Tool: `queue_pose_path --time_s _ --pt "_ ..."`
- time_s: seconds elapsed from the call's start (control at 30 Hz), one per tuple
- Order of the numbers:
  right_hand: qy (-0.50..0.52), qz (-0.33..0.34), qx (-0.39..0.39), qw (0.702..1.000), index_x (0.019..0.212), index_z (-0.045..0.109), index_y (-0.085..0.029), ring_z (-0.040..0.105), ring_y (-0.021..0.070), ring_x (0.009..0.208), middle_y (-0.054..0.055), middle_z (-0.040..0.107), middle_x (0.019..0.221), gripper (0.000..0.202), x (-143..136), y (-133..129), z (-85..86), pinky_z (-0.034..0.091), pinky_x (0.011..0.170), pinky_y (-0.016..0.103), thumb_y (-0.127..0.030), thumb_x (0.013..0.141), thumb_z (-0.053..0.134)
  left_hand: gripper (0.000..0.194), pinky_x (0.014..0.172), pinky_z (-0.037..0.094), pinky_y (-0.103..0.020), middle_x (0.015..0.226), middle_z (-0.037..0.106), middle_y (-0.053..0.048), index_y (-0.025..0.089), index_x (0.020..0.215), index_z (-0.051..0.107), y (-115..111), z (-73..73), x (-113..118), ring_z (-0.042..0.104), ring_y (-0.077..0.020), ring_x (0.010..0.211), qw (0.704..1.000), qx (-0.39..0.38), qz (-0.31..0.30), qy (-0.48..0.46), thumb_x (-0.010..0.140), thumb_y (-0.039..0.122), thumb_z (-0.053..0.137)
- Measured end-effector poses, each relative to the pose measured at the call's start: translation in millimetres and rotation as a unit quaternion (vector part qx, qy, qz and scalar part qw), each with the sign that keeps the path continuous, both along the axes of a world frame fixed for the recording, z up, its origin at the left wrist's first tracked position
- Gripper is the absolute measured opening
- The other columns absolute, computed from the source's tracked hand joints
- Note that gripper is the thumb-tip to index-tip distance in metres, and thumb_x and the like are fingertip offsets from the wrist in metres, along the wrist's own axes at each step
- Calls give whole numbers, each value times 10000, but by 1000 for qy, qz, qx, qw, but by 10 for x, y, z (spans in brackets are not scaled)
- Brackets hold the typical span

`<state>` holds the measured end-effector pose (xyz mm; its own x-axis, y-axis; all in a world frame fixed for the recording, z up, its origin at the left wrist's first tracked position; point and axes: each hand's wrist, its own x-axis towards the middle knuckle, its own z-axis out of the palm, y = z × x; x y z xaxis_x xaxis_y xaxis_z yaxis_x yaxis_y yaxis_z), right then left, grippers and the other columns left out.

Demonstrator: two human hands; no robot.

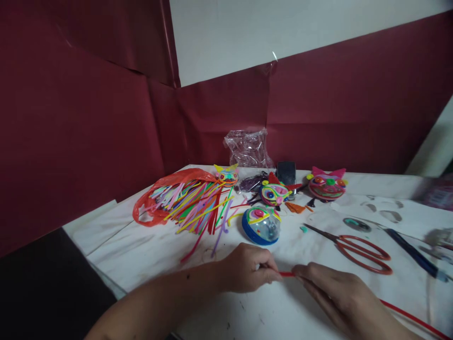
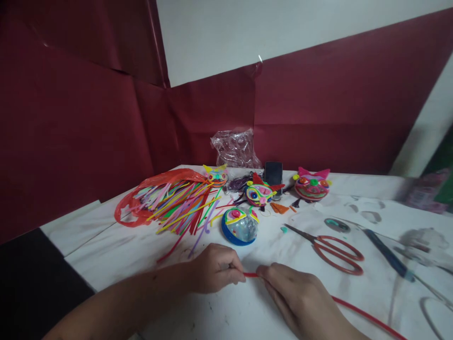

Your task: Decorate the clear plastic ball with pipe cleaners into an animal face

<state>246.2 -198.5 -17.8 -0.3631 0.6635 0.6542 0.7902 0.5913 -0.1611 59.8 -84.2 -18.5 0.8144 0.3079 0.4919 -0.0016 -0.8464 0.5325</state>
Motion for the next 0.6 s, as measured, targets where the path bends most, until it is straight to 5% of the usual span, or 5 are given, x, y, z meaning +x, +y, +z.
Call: queue_pose_path --time_s 0.13,0.27,0.33,0.43,0.6 --pt "11 6 -25 1000 961 545 -229 651 118 573 5 658 701 185 25 34 -97 472 508 179 -166 927 374 244 606 454 -236 591 637 -36 154 679 619 20 -66 -7 586 -136 588 995 80 -9 -58 860 251 487" --pt "35 -20 -42 998 981 564 -229 668 123 639 20 683 770 188 81 58 -103 487 554 177 -170 919 397 77 738 486 -300 814 628 -63 174 830 590 138 -34 -19 603 -178 800 972 70 108 -195 782 234 587" --pt "48 -43 -54 996 979 578 -219 671 131 673 32 690 789 189 105 72 -53 496 587 186 -180 915 404 339 898 448 -396 1012 599 -89 193 1014 553 255 -18 -23 567 -232 1002 955 70 167 -234 706 258 676" --pt "68 -86 -70 991 919 596 -195 654 133 639 34 686 748 187 128 100 62 491 581 201 -203 907 410 618 1006 366 -469 1252 515 -126 201 1190 483 448 -26 0 463 -296 1197 950 -10 226 -214 633 271 739" --pt "97 -130 -81 983 843 607 -179 620 132 597 28 671 698 193 126 154 226 476 555 207 -219 887 423 810 1091 259 -476 1423 386 -109 228 1319 406 603 -93 90 316 -324 1330 954 -153 211 -147 591 244 760"
